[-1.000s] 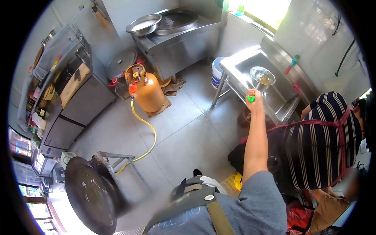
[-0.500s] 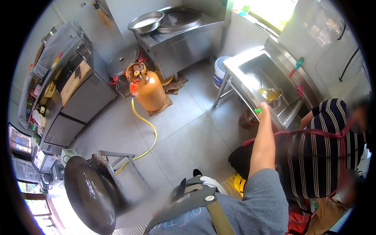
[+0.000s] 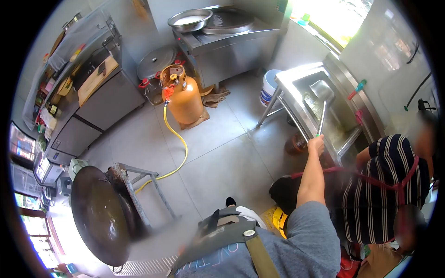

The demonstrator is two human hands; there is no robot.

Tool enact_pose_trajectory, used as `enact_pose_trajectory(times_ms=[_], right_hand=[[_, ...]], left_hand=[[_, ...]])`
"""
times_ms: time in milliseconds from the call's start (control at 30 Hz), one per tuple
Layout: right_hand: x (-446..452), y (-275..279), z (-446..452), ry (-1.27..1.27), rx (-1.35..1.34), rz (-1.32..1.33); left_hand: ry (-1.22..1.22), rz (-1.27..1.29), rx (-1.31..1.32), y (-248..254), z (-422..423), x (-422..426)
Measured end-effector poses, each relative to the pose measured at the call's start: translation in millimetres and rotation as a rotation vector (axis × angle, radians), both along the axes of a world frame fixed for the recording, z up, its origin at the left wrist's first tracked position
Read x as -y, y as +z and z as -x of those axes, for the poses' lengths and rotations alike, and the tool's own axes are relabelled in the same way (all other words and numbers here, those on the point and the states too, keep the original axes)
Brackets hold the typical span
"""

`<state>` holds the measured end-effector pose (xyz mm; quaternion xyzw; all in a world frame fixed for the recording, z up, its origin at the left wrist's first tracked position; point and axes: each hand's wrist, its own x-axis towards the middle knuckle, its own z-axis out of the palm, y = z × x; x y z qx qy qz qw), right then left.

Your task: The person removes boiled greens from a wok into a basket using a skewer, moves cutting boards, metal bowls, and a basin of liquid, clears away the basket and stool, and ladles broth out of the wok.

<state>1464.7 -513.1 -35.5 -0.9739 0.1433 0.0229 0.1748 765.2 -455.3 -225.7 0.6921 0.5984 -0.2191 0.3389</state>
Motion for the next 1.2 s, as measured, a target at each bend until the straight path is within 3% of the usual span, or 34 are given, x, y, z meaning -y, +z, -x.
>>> enact_pose_trajectory(times_ms=[133,233,300,333,367,400,533,667,767,867,933,1000,1200], right_hand=[[-24.5,-8.2,-0.9,0.011,0.081,-0.036],[-42.5,-74.7,-24.9,0.269,0.268,-0.293],[-70.5,-64.7,15.0,0.365,0.426,-0.301],[-85.0,-44.8,48.2,0.459,0.194,-0.767],[-100.0,-25.0,80.4,0.424,-0.086,-1.189],[-111.9,-10.1,109.7,0.479,-0.2,-1.247],[-157.4,37.5,229.7,0.816,-0.35,-1.193],[-193.9,78.8,344.2,1.165,-0.507,-1.103],[-227.0,57.0,417.4,1.488,-0.561,-1.077],[-251.2,79.6,494.1,1.721,-0.596,-0.654],[-273.6,96.8,537.3,1.978,-0.428,-0.421],[-302.0,74.8,568.6,2.268,0.022,-0.46],[-360.6,38.9,648.2,2.334,0.088,-0.019]], left_hand=[[0.011,-0.012,0.015,-1.8,22.3,20.0],[-0.044,-0.047,-0.015,2.3,39.5,51.0],[-0.053,-0.053,-0.073,-0.2,42.6,64.7],[0.041,-0.046,-0.088,-5.9,46.7,73.4],[0.282,-0.106,-0.038,-59.6,65.6,87.2],[0.595,-0.074,0.025,-54.4,64.3,111.0],[1.621,0.021,0.384,16.6,48.7,81.3],[1.819,-0.092,0.497,-18.2,70.0,112.3],[1.962,-0.143,0.592,-15.6,80.6,128.3],[2.085,-0.107,0.647,-28.3,97.0,148.6],[2.151,-0.064,0.675,-36.8,107.2,161.4],[2.197,-0.033,0.7,-40.8,117.3,169.6],[2.297,0.04,0.755,-53.6,140.5,184.7]])
